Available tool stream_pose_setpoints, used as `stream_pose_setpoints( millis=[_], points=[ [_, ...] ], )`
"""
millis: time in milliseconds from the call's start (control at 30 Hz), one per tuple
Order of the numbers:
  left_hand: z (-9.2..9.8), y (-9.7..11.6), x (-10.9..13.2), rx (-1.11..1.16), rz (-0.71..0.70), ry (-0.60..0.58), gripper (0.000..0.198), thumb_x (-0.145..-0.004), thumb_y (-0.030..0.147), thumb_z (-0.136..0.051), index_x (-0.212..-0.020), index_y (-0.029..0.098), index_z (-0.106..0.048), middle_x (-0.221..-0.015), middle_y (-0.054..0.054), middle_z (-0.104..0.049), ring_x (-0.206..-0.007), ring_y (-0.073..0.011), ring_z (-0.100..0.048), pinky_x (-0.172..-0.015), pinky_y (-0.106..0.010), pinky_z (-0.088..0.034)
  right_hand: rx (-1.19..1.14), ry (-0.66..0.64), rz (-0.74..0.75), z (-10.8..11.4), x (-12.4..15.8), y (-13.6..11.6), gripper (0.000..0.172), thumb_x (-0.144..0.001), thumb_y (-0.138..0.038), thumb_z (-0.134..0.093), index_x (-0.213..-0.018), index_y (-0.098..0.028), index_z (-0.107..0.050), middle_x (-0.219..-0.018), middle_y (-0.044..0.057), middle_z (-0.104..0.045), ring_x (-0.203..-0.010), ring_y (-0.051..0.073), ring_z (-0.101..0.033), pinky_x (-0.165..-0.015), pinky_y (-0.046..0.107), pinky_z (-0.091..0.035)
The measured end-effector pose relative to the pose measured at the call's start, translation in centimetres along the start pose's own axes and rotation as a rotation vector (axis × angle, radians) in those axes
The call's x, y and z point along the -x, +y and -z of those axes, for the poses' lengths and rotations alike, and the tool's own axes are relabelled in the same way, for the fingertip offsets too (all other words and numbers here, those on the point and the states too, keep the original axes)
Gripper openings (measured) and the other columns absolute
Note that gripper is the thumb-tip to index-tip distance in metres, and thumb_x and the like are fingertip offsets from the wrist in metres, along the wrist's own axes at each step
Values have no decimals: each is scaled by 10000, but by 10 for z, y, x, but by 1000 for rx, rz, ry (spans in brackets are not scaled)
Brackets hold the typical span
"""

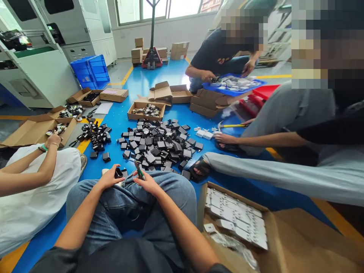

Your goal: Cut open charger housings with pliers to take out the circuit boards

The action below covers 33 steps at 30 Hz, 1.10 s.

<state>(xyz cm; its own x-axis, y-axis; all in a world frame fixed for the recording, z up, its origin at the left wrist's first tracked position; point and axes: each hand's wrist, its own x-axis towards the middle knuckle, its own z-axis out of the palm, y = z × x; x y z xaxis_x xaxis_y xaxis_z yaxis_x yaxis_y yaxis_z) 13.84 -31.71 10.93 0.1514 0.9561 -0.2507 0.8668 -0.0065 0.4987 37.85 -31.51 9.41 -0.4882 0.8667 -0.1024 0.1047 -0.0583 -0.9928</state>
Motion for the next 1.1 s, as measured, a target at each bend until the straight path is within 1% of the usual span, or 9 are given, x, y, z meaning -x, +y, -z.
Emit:
stream_pose_setpoints(
  millis=[100, 233, 367, 467, 633, 933, 1100],
  points=[
    [-2, 2, 7, -9, -28, -15, 774, -763, 536, -644, -1373, 177, -333, -1224, -169, -624, -1105, -330, -617, -896, -405, -474, 2, 10, 4, -3, 2, 3, 369, -776, -495, -630, -940, -173, -560, -709, -33, -503, -609, 105, -478, -610, 256, -450],
    [-6, 1, 12, -32, -62, -66, 803, -731, 514, -688, -1378, 181, -347, -1274, -174, -605, -1147, -339, -601, -920, -400, -473, 41, 15, 8, -6, 3, 10, 318, -765, -460, -637, -876, -171, -560, -685, -34, -512, -595, 106, -475, -623, 271, -451],
    [-8, -1, 12, -58, -67, -89, 846, -699, 484, -728, -1385, 161, -352, -1258, -199, -613, -1126, -359, -612, -913, -412, -476, 78, -1, 15, -6, 2, 13, 282, -776, -427, -607, -875, -168, -557, -697, -25, -527, -616, 115, -493, -635, 279, -454],
    [-8, -1, 12, -58, -81, -98, 876, -693, 501, -729, -1398, 153, -343, -1230, -198, -631, -1108, -362, -619, -902, -415, -481, 104, -13, 24, -7, 1, 14, 277, -785, -426, -587, -879, -168, -554, -722, -14, -541, -641, 123, -505, -645, 283, -455],
    [-7, 0, 13, -54, -104, -111, 893, -690, 524, -724, -1415, 178, -334, -1294, -179, -600, -1133, -348, -608, -919, -405, -477, 161, -26, 30, -7, 1, 17, 280, -791, -427, -577, -894, -167, -575, -758, 3, -576, -675, 137, -524, -676, 294, -458],
    [-6, 4, 12, -52, -136, -140, 855, -716, 516, -710, -1410, 180, -340, -1395, -169, -525, -1246, -332, -535, -1013, -409, -434, 278, -44, 28, -5, 6, 9, 300, -814, -427, -552, -936, -162, -622, -886, 33, -646, -840, 183, -573, -810, 322, -431],
    [-4, 7, 14, -54, -113, -157, 849, -702, 502, -730, -1400, 184, -365, -1377, -167, -543, -1222, -338, -553, -1003, -415, -442, 321, -87, 27, -5, 6, 5, 304, -826, -446, -530, -907, -161, -601, -814, 17, -617, -789, 176, -554, -790, 318, -417]
  ],
)
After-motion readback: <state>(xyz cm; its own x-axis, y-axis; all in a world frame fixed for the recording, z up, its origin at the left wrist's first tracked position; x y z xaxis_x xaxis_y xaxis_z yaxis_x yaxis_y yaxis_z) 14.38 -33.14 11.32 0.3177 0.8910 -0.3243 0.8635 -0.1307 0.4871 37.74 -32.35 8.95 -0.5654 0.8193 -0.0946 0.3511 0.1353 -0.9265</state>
